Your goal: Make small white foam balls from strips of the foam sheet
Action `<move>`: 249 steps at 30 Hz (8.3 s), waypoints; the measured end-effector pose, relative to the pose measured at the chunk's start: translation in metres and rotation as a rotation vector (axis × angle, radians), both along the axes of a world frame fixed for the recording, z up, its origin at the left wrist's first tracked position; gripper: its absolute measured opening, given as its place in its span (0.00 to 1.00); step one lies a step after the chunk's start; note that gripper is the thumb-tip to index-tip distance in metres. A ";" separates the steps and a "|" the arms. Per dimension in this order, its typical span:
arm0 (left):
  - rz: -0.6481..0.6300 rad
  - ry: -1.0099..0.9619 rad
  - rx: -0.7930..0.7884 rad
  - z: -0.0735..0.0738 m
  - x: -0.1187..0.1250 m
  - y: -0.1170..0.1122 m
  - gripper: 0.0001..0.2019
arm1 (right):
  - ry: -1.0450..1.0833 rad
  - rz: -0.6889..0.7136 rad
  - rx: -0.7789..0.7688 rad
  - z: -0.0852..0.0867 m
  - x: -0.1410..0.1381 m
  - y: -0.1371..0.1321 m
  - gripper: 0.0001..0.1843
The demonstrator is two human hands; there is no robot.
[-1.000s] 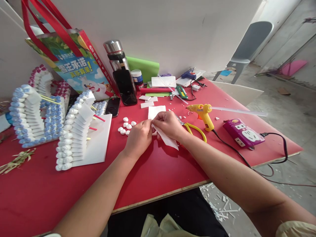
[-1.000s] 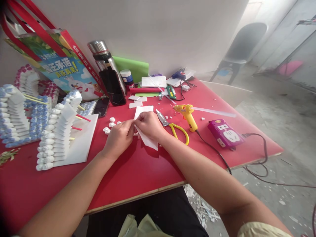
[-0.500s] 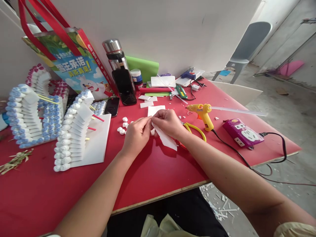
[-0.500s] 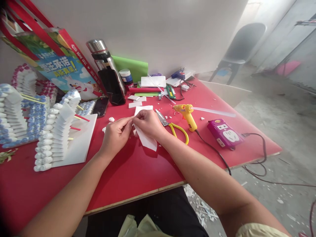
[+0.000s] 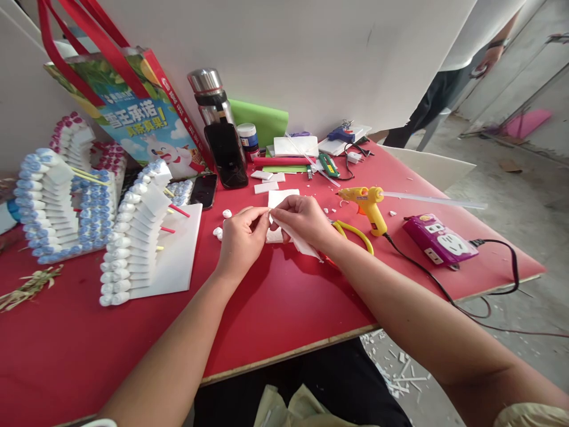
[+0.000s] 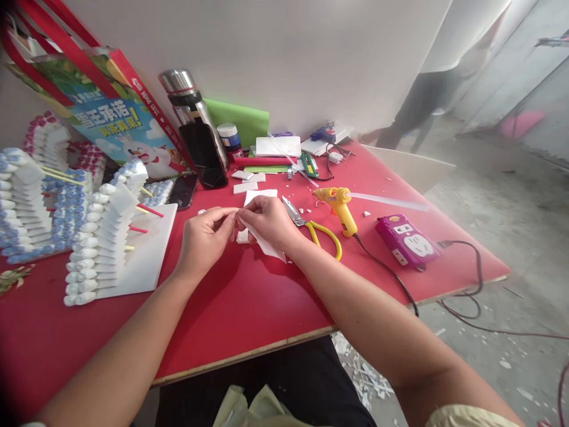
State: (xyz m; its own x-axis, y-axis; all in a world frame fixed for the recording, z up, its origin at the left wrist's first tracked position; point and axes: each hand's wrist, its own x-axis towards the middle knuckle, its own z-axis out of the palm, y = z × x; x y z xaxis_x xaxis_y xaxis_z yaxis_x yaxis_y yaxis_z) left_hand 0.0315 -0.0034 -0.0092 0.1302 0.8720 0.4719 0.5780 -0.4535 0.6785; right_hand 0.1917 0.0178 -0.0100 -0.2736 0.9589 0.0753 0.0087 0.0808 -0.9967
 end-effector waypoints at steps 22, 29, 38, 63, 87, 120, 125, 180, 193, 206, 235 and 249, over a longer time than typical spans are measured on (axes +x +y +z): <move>-0.064 0.027 0.125 0.002 0.004 -0.004 0.11 | 0.144 -0.040 -0.092 0.006 0.002 -0.003 0.07; -0.172 -0.586 -0.398 -0.003 -0.003 0.007 0.11 | 0.005 -0.027 0.050 0.008 0.005 -0.005 0.07; -0.168 -0.588 -0.384 0.005 -0.001 0.003 0.08 | -0.027 0.038 0.022 0.007 0.008 -0.003 0.08; -0.132 -0.415 -0.310 0.003 -0.006 0.006 0.07 | 0.127 0.099 -0.234 0.004 0.010 0.003 0.15; -0.135 -0.369 -0.312 0.006 -0.008 0.004 0.06 | 0.397 0.256 -0.525 0.004 0.015 0.008 0.05; -0.193 -0.524 -0.499 -0.005 -0.012 0.012 0.09 | -0.269 -0.025 0.277 -0.001 0.010 0.004 0.09; -0.138 -0.423 -0.394 -0.007 -0.006 0.009 0.07 | -0.368 -0.107 0.326 0.002 0.006 0.001 0.06; -0.089 -0.265 -0.245 -0.003 -0.005 0.005 0.10 | -0.304 -0.068 0.257 -0.002 0.007 0.004 0.11; -0.132 -0.489 -0.463 -0.006 -0.006 0.010 0.14 | -0.365 -0.038 0.269 0.001 0.009 0.004 0.07; -0.083 -0.546 -0.466 -0.003 -0.004 0.008 0.12 | -0.356 -0.083 0.284 0.003 0.008 0.002 0.08; -0.080 -0.549 -0.544 0.002 -0.002 0.008 0.08 | -0.808 -0.116 0.543 0.001 0.004 -0.006 0.09; -0.032 -0.363 -0.456 -0.006 0.000 0.007 0.05 | -0.910 -0.064 0.569 0.000 0.004 -0.006 0.08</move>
